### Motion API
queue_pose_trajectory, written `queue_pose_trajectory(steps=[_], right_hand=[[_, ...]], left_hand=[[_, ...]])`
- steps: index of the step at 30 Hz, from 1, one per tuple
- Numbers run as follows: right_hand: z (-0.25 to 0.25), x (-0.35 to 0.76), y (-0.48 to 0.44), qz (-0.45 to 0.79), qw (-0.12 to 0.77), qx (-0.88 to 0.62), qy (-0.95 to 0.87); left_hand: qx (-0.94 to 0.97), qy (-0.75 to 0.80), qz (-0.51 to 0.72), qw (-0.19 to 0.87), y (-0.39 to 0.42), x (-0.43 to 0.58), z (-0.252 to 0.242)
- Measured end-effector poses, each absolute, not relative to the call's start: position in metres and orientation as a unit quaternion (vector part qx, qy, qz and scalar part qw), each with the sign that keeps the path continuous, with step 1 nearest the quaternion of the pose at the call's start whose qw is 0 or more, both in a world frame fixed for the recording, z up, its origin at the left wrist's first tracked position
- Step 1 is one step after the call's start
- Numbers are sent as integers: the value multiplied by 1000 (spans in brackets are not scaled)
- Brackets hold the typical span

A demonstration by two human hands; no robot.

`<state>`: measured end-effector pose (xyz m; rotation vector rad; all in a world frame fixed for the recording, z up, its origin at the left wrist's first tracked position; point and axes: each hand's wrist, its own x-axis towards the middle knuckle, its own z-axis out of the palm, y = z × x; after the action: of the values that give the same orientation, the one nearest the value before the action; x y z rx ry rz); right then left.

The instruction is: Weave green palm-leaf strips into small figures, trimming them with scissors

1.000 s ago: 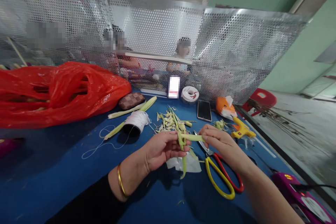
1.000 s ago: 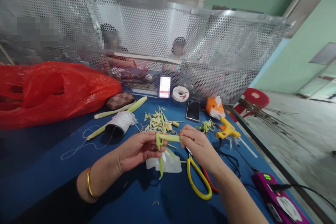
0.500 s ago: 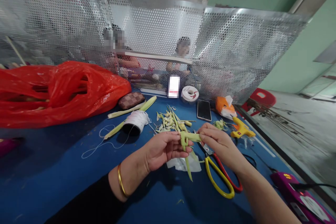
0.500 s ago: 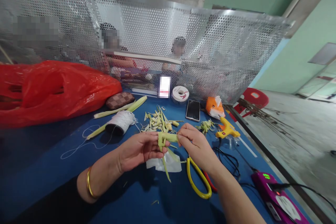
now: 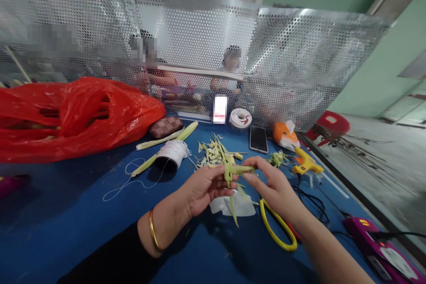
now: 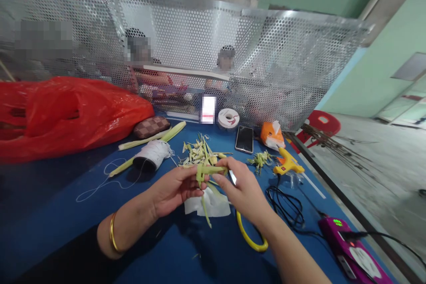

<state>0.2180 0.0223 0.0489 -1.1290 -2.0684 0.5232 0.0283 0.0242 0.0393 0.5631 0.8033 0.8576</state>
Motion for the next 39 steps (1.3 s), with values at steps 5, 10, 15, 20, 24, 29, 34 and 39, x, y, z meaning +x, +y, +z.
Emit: queue_pose_trajectory(steps=[5,10,15,20,24,29,34,39], right_hand=[[44,221,29,314,414,-452,-725],[32,207,25,242,434,-416,-762],[42,213,20,145,433,-404,-792],[56,222,24,303,430,-433,-732],[51,213,24,439,313,-411,-735],[46,206,24,563,312,-403,-650],[46,206,23,608,311,-370,-630],[41,197,23,514,414,-392,-640]], left_hand=[[228,382,401,800,26,25,40],[246,345,404,811,25,28,28],[322,386,408,762,21,31,31],[434,390,280,762,11,34,39],[456,362,178,794,2,39,38],[465,363,158,792,-2,45,33],[460,374,156,790,-1,49,29],[475,368,117,791,-9,54,28]])
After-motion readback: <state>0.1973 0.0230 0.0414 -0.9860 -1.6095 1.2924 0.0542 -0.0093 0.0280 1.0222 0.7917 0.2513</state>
